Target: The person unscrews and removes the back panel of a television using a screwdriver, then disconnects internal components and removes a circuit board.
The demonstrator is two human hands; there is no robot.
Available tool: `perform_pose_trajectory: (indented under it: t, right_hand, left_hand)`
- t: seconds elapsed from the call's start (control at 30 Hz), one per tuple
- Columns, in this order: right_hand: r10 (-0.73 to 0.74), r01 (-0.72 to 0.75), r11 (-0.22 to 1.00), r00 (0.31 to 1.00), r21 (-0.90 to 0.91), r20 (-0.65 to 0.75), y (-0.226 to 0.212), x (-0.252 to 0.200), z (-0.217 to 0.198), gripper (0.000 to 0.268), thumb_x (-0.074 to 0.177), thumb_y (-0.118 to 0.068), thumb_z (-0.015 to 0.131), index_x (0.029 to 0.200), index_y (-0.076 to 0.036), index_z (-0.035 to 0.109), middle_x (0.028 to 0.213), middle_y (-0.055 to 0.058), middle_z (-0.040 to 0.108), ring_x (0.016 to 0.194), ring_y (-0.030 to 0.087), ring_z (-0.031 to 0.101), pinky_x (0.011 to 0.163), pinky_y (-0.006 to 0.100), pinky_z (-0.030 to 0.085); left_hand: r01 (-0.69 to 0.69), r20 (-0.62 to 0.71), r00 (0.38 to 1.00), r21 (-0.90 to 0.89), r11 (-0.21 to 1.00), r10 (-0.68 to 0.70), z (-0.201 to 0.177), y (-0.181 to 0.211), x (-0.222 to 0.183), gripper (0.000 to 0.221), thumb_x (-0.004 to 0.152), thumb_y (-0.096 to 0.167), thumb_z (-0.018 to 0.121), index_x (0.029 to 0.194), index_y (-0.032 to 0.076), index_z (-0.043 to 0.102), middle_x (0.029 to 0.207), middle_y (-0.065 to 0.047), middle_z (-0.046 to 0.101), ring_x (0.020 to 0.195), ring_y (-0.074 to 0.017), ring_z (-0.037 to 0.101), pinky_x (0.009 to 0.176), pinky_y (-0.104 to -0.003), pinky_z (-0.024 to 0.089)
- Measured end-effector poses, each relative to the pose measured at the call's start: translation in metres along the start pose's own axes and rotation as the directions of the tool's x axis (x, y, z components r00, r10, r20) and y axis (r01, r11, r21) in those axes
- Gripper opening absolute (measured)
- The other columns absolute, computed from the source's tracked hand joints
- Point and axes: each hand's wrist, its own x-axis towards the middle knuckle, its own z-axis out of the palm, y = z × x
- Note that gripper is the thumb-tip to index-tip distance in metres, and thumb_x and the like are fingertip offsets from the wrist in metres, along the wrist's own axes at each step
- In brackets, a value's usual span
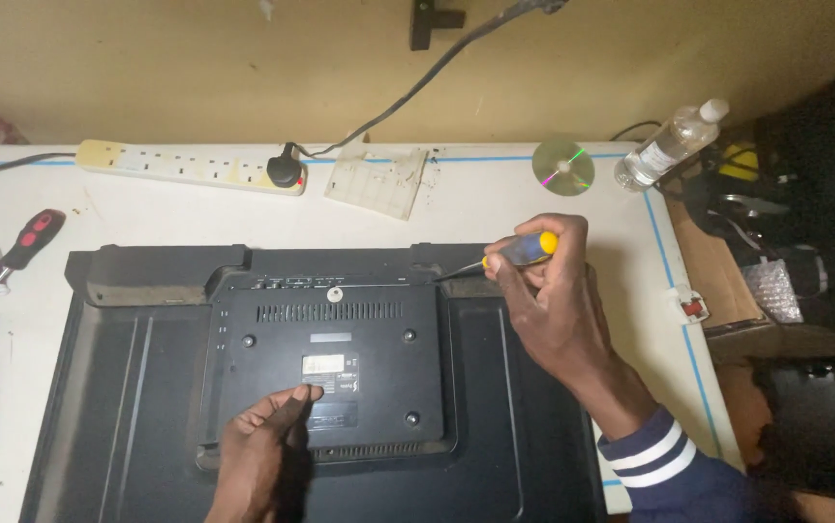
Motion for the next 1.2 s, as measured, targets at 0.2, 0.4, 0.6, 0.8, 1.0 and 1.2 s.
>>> perform_pose_trajectory:
  t: [0.2, 0.4, 0.6, 0.8, 1.0, 1.2]
  right_hand:
    - [0.032, -0.028, 0.991, 0.999, 0.134, -0.023, 0.009, 0.003, 0.001, 0.035, 0.096, -0.02, 0.063, 0.118, -0.006, 0.04, 0.101, 0.02, 0.075, 0.09, 0.027, 0.079, 0.086, 0.037, 0.068]
    - [0.036, -0.04, 0.996, 0.999, 0.085, 0.04, 0.006, 0.008, -0.005, 0.036, 0.097, -0.024, 0.063, 0.119, -0.008, 0.04, 0.106, 0.02, 0.076, 0.089, 0.028, 0.081, 0.083, 0.034, 0.067]
    - [0.028, -0.026, 1.0, 0.995, -0.013, 0.095, 0.005, 0.008, -0.003, 0.038, 0.095, -0.024, 0.064, 0.12, -0.01, 0.039, 0.111, 0.018, 0.076, 0.101, 0.027, 0.078, 0.086, 0.036, 0.064]
    - [-0.005, 0.017, 0.992, 0.995, -0.125, 0.103, -0.01, 0.018, -0.003, 0.026, 0.093, -0.019, 0.067, 0.112, -0.008, 0.055, 0.109, 0.011, 0.064, 0.089, 0.022, 0.074, 0.078, 0.033, 0.065]
    - [-0.062, 0.214, 0.927, 0.897, -0.309, 0.437, -0.045, 0.047, -0.011, 0.036, 0.076, 0.012, 0.06, 0.105, -0.011, 0.06, 0.108, 0.008, 0.069, 0.1, 0.026, 0.066, 0.082, 0.036, 0.048]
    - [0.046, 0.342, 0.712, 0.849, -0.614, 0.527, -0.051, 0.072, -0.01, 0.034, 0.11, -0.029, 0.051, 0.086, -0.005, 0.058, 0.081, 0.015, 0.067, 0.068, 0.037, 0.059, 0.064, 0.051, 0.036]
  left_hand:
    - [-0.071, 0.01, 0.997, 0.139, 0.988, 0.07, -0.008, -0.005, 0.014, 0.019, 0.092, 0.016, 0.078, 0.102, 0.002, 0.085, 0.054, -0.008, 0.049, 0.043, -0.016, 0.029, 0.042, -0.03, 0.022]
    - [-0.055, -0.005, 0.998, -0.003, 0.998, 0.055, -0.001, -0.007, 0.006, 0.014, 0.093, 0.012, 0.077, 0.097, 0.0, 0.082, 0.05, -0.006, 0.046, 0.037, -0.0151, 0.03, 0.033, -0.032, 0.022]
    - [-0.097, 0.035, 0.995, 0.08, 0.992, 0.095, -0.006, -0.007, 0.01, 0.017, 0.094, 0.015, 0.076, 0.099, 0.001, 0.083, 0.051, -0.005, 0.044, 0.039, -0.0141, 0.029, 0.035, -0.03, 0.019]
    - [-0.069, 0.021, 0.997, 0.076, 0.995, 0.068, 0.001, 0.002, -0.001, 0.017, 0.095, 0.014, 0.074, 0.101, 0.0, 0.082, 0.046, -0.003, 0.04, 0.032, -0.0122, 0.024, 0.033, -0.031, 0.015]
    - [-0.046, 0.036, 0.998, 0.013, 0.999, 0.046, 0.008, 0.01, -0.021, 0.016, 0.098, 0.014, 0.07, 0.102, 0.001, 0.079, 0.046, -0.005, 0.04, 0.031, -0.0155, 0.027, 0.029, -0.034, 0.02]
    - [-0.095, 0.05, 0.994, 0.013, 0.995, 0.094, 0.004, 0.003, -0.013, 0.016, 0.095, 0.014, 0.074, 0.098, 0.0, 0.082, 0.044, -0.002, 0.039, 0.033, -0.0118, 0.025, 0.032, -0.031, 0.018]
